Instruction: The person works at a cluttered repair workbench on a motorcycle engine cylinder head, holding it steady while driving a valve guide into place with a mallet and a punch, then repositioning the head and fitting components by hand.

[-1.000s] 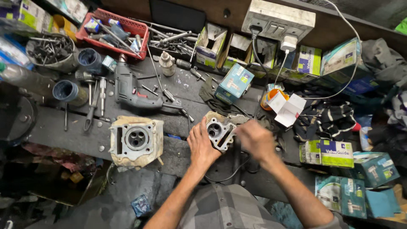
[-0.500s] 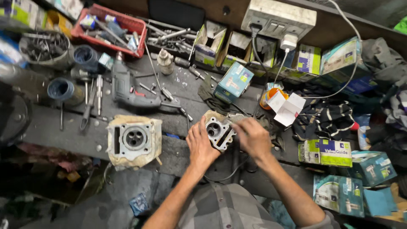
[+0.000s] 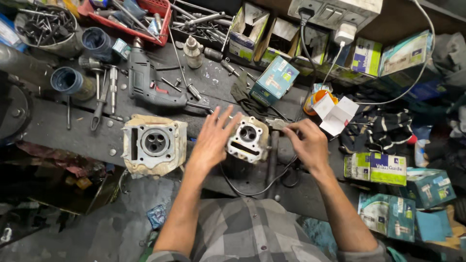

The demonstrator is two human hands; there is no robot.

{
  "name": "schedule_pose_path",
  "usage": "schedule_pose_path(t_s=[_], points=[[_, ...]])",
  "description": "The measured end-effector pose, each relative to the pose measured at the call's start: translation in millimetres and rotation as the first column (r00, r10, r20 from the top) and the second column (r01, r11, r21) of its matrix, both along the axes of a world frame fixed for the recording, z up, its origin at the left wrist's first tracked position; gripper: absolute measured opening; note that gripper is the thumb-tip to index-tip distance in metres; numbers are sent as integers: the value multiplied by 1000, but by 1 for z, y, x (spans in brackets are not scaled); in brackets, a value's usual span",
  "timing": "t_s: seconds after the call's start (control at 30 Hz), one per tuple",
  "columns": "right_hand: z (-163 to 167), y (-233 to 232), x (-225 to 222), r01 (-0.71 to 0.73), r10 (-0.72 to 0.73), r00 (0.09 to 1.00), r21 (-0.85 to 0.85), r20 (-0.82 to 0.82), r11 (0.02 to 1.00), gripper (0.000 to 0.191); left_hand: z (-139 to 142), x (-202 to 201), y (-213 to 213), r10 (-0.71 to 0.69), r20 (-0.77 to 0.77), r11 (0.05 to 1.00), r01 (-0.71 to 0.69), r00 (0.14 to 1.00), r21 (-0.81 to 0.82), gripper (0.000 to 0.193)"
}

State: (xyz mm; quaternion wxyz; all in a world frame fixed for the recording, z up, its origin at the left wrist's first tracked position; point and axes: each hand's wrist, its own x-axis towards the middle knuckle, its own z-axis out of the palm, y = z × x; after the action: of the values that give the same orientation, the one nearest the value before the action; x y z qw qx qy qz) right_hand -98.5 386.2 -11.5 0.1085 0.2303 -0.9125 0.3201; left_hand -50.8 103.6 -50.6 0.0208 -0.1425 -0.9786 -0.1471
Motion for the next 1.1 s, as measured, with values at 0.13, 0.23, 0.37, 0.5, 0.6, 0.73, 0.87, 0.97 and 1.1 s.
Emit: schedule_pose_path(t_s=[0.13,0.23,0.37,0.5,0.6,0.73,0.87,0.97,1.1], points=[[-10,2,15,-181,196,978,-190,68,965,16,10,19,-12,-10,179,968,-35,984,249,124],[-21,-9,42,-199,222,966,-165,134,966,18,13,23,7,-18,218,874,-90,976,478,130],[-25,-20,51,-136,146,983,-93,112,986,19,6,28,49,202,143,878,-244,969,413,134],[-15,-20,36,-242,244,964,-32,108,970,20,1,27,53,224,133,888,-258,966,381,131],[-9,-19,19,-215,214,971,-6,106,977,20,3,26,49,210,154,897,-253,965,361,134],[-10,-17,5,-397,408,870,-97,276,913,20,7,25,49,222,179,893,-273,959,358,135],[-14,-17,-3,-316,323,925,-67,198,946,18,8,26,48,222,202,895,-282,954,347,134],[-15,-17,-7,-372,383,876,-94,295,923,18,7,27,47,224,179,889,-276,958,365,135],[-13,-17,-7,-375,376,874,-63,308,925,19,7,26,47,234,174,892,-282,957,352,136]])
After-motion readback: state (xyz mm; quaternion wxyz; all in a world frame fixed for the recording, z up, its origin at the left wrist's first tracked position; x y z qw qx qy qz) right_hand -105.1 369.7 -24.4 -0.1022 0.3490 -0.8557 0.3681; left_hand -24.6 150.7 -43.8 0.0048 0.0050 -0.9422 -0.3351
